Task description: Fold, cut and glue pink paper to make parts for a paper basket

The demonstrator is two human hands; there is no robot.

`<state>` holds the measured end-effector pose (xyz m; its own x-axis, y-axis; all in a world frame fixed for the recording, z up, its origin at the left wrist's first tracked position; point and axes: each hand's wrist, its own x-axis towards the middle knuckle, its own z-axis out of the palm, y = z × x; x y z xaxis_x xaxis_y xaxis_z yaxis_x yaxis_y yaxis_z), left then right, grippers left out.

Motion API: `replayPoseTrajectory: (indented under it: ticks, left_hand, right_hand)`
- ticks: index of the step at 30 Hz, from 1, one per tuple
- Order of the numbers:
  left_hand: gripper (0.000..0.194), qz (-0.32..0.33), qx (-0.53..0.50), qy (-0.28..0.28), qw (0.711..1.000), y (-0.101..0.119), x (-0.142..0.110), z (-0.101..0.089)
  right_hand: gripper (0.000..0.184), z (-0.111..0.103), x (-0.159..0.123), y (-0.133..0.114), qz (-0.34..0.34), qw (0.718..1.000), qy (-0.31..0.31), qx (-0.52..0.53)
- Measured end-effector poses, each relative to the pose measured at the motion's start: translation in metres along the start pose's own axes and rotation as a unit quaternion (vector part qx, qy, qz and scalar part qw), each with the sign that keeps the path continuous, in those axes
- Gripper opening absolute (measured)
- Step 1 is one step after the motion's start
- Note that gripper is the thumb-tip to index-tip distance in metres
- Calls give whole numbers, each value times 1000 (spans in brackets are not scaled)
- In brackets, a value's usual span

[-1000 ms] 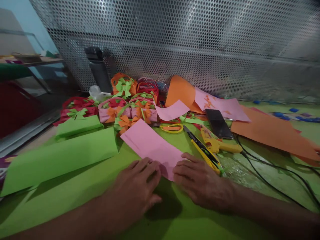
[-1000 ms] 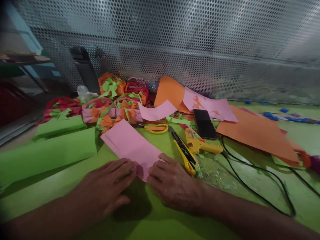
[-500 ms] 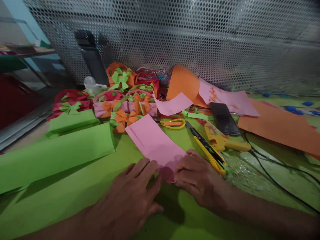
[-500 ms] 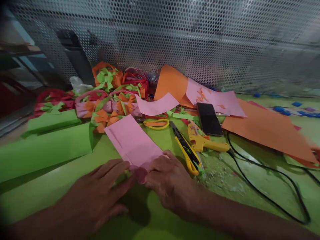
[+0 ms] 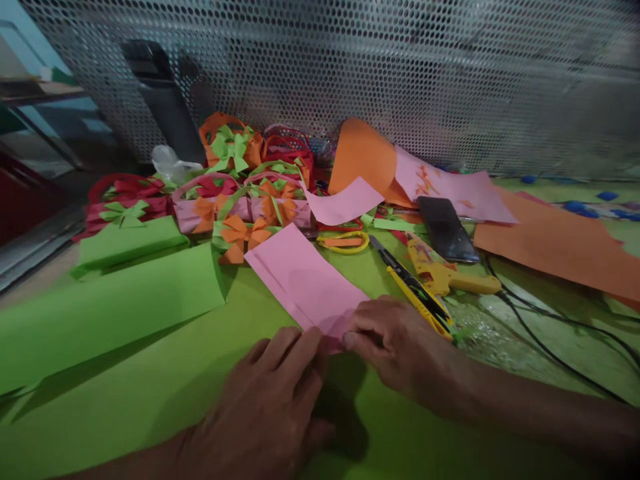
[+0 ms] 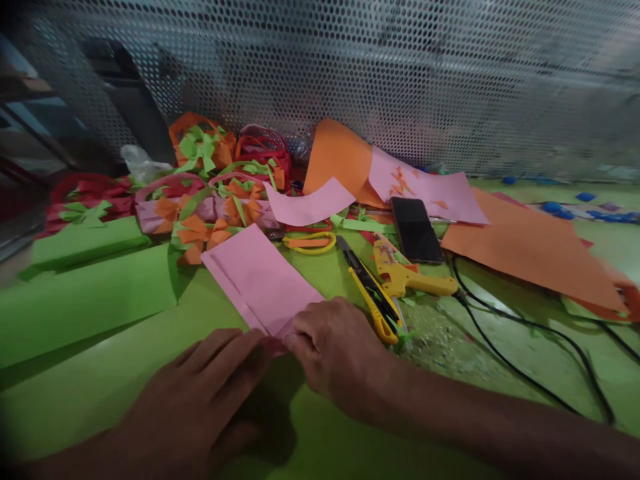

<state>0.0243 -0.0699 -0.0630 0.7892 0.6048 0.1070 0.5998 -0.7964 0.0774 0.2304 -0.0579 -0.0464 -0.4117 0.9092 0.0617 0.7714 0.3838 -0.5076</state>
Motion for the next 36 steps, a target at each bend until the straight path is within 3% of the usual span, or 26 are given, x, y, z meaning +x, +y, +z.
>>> replayPoseTrajectory:
  ticks: [6,15,18,24,29,36]
  left_hand:
    - [41,45,32,68,996,-4,-1,6]
    - [44,60,56,119,990,-1,-3,-2]
    - [44,47,51,114,991,-1,-6,5]
    - [53,38,29,44,998,-4,-7,9]
    - [60,29,14,32,999,-3,-7,8]
    - [52,22,13,2,1000,-3,-7,10]
  right_hand:
    - [22,2,7,1,38,999,-4,-8]
    - [20,15,4,5,-17,997,72,-25]
    - [19,15,4,6,-16,997,74,-28]
    - [19,15,4,8,-20,996,80,-23]
    - [20,16,3,8,-20,996,86,-30]
    - [21,16,3,10,-35,994,92,-53]
